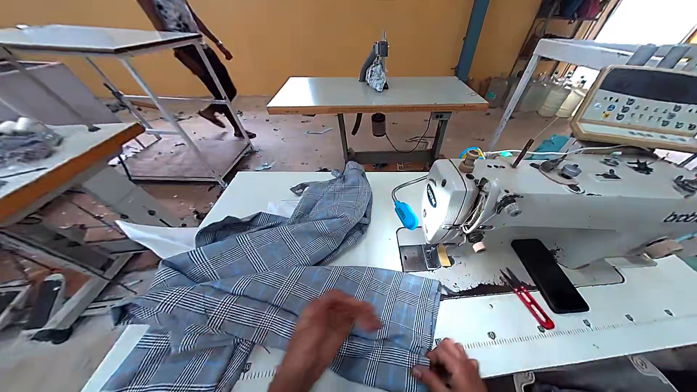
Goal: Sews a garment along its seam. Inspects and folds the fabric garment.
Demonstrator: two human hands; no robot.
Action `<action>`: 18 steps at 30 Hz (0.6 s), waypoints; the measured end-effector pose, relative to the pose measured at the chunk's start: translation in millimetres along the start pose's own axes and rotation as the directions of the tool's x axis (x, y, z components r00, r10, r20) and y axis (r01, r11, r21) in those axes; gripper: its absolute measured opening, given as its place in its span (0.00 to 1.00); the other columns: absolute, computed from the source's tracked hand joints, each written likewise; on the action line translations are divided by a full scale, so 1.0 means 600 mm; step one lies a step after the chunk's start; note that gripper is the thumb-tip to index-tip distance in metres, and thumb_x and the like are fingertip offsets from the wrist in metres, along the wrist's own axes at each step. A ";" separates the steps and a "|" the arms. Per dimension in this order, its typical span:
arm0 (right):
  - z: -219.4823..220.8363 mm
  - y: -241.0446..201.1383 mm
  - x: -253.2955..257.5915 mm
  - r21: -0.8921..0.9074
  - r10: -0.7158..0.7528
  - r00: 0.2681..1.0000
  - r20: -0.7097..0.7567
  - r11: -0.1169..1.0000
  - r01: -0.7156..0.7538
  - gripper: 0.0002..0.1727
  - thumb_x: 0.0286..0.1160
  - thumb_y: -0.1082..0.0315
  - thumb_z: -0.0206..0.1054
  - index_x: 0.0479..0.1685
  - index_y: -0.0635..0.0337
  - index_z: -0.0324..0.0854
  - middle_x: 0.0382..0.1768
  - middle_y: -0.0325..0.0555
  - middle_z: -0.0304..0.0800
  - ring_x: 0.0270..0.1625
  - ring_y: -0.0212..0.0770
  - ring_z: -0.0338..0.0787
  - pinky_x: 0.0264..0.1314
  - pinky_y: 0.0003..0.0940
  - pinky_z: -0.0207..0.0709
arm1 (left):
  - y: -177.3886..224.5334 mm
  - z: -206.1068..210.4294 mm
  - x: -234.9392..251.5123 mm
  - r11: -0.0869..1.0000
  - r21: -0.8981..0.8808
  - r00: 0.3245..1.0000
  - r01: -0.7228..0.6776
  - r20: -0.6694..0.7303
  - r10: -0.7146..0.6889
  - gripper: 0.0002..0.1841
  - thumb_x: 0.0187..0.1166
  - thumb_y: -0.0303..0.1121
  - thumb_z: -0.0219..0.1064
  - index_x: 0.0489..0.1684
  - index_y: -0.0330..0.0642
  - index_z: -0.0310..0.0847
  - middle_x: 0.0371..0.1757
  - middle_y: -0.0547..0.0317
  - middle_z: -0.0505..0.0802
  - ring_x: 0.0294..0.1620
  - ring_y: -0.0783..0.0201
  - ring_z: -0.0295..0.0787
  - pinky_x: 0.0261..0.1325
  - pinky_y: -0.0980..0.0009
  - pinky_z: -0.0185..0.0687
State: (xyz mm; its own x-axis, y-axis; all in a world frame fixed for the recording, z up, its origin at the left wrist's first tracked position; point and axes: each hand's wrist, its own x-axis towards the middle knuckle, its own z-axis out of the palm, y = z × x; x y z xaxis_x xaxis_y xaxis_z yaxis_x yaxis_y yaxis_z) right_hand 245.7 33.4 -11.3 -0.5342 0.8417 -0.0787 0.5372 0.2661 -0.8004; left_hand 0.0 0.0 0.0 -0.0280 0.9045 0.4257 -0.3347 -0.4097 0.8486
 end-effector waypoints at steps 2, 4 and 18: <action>0.027 -0.009 -0.010 0.063 -0.128 0.983 -0.133 0.989 0.137 0.13 0.69 0.68 0.73 0.31 0.75 0.87 0.38 0.64 0.88 0.47 0.64 0.88 0.51 0.65 0.73 | -0.035 0.035 0.017 0.904 0.425 0.968 -0.036 0.238 -0.073 0.26 0.94 0.46 0.47 0.56 0.36 0.88 0.54 0.53 0.96 0.62 0.63 0.92 0.73 0.63 0.81; 0.035 -0.017 -0.014 0.111 -0.226 0.928 -0.297 0.957 0.269 0.08 0.63 0.75 0.73 0.34 0.76 0.88 0.41 0.63 0.92 0.50 0.56 0.92 0.55 0.53 0.81 | -0.058 0.067 0.039 0.793 0.581 0.875 -0.184 0.464 -0.136 0.21 0.91 0.38 0.53 0.55 0.27 0.87 0.54 0.39 0.94 0.64 0.48 0.89 0.75 0.53 0.75; 0.046 -0.015 0.024 0.332 -0.325 0.940 -0.108 0.879 0.342 0.10 0.73 0.75 0.69 0.41 0.77 0.89 0.38 0.60 0.95 0.46 0.45 0.96 0.60 0.41 0.84 | -0.011 0.064 0.215 0.217 0.689 0.552 -0.691 0.697 -0.458 0.34 0.92 0.46 0.47 0.11 0.33 0.76 0.12 0.47 0.79 0.18 0.47 0.84 0.23 0.53 0.71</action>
State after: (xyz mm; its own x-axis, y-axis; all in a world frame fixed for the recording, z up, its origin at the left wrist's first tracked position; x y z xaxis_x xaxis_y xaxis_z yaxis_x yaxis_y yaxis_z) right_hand 215.1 30.4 -21.9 -0.6060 0.7550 0.2505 0.0726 0.3660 -0.9278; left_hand 34.9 114.8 61.6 0.7944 0.6039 0.0648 0.5962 -0.7957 0.1062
